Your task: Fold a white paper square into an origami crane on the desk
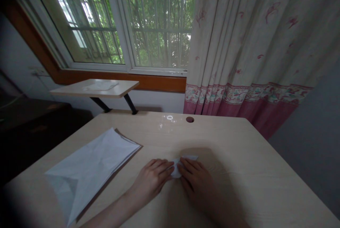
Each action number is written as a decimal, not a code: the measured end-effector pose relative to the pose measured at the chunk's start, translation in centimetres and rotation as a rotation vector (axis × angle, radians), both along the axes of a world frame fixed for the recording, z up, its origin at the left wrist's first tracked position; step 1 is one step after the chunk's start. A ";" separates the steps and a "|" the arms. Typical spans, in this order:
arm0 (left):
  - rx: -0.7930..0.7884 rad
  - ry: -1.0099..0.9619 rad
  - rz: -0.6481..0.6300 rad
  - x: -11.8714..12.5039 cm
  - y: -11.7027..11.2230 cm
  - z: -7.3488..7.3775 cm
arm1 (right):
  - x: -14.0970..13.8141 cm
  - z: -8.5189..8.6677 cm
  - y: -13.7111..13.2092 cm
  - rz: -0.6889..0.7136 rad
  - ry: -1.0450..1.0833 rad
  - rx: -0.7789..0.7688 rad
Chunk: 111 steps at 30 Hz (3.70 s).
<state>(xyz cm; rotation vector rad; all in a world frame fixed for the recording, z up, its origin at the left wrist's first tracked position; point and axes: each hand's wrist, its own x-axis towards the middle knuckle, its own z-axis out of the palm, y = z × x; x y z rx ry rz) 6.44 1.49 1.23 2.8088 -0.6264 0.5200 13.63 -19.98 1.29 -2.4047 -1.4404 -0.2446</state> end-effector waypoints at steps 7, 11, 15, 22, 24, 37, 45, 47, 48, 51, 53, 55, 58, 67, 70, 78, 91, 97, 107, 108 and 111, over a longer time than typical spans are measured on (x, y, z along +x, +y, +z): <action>-0.137 0.003 -0.001 0.0 -0.2 0.4 | -0.4 -0.4 0.3 -0.059 -0.104 0.029; -0.176 0.056 -0.006 -0.2 -0.4 1.0 | -0.4 -0.5 0.3 -0.044 -0.153 0.084; -0.193 0.095 -0.010 -0.3 -0.4 1.2 | -0.5 -0.3 0.4 -0.046 -0.194 0.194; -0.162 0.032 0.039 -0.3 -0.4 1.0 | -0.8 -0.8 0.6 -0.016 -0.005 0.287; -0.145 0.042 0.054 -0.3 -0.5 0.8 | -1.0 -0.8 0.8 -0.052 0.085 0.257; -0.197 0.191 0.055 -0.7 -1.1 0.7 | -1.1 -1.2 1.1 -0.163 0.128 0.113; -0.235 0.262 0.163 -0.8 -1.9 0.4 | -1.1 -1.2 1.3 -0.194 0.238 0.098; -0.254 0.257 0.168 -0.7 -1.9 0.3 | -1.2 -1.1 1.4 -0.206 0.250 0.109; -0.260 0.257 0.171 -0.6 -1.8 0.2 | -1.2 -1.0 1.5 -0.209 0.255 0.109; -0.265 0.254 0.191 -0.6 -1.9 0.0 | -1.2 -0.5 1.6 -0.204 0.268 0.106; -0.260 0.244 0.211 -0.5 -2.0 -0.2 | -1.2 -0.3 1.7 -0.203 0.270 0.109; -0.258 0.228 0.225 -0.6 -2.0 -0.2 | -1.2 -0.4 1.7 -0.206 0.263 0.119; -0.253 0.208 0.225 -0.6 -2.1 -0.3 | -1.2 -0.9 1.6 -0.222 0.251 0.144; -0.316 0.221 0.243 -0.4 -2.1 -0.5 | -1.1 -1.4 1.4 -0.211 0.200 0.138; -0.304 0.237 0.244 -0.3 -2.1 -0.5 | -1.1 -1.5 1.4 -0.197 0.137 0.127; -0.239 0.253 0.253 -0.1 -2.1 0.1 | -1.2 -1.3 1.3 -0.174 -0.018 0.058; -0.234 0.278 0.282 -0.1 -1.8 0.8 | -1.2 -1.3 1.4 -0.262 0.048 0.070; -0.250 0.271 0.317 -0.2 -2.1 1.0 | -0.9 -1.2 1.4 -0.256 0.103 0.047; -0.263 0.297 0.365 0.2 -2.2 1.2 | -0.4 -2.0 1.3 -0.237 0.108 0.089; -0.268 0.293 0.365 0.2 -2.2 1.1 | -0.4 -1.9 1.3 -0.238 0.106 0.093; -0.290 0.291 0.370 0.3 -2.0 1.0 | -0.5 -1.6 1.3 -0.250 0.127 0.081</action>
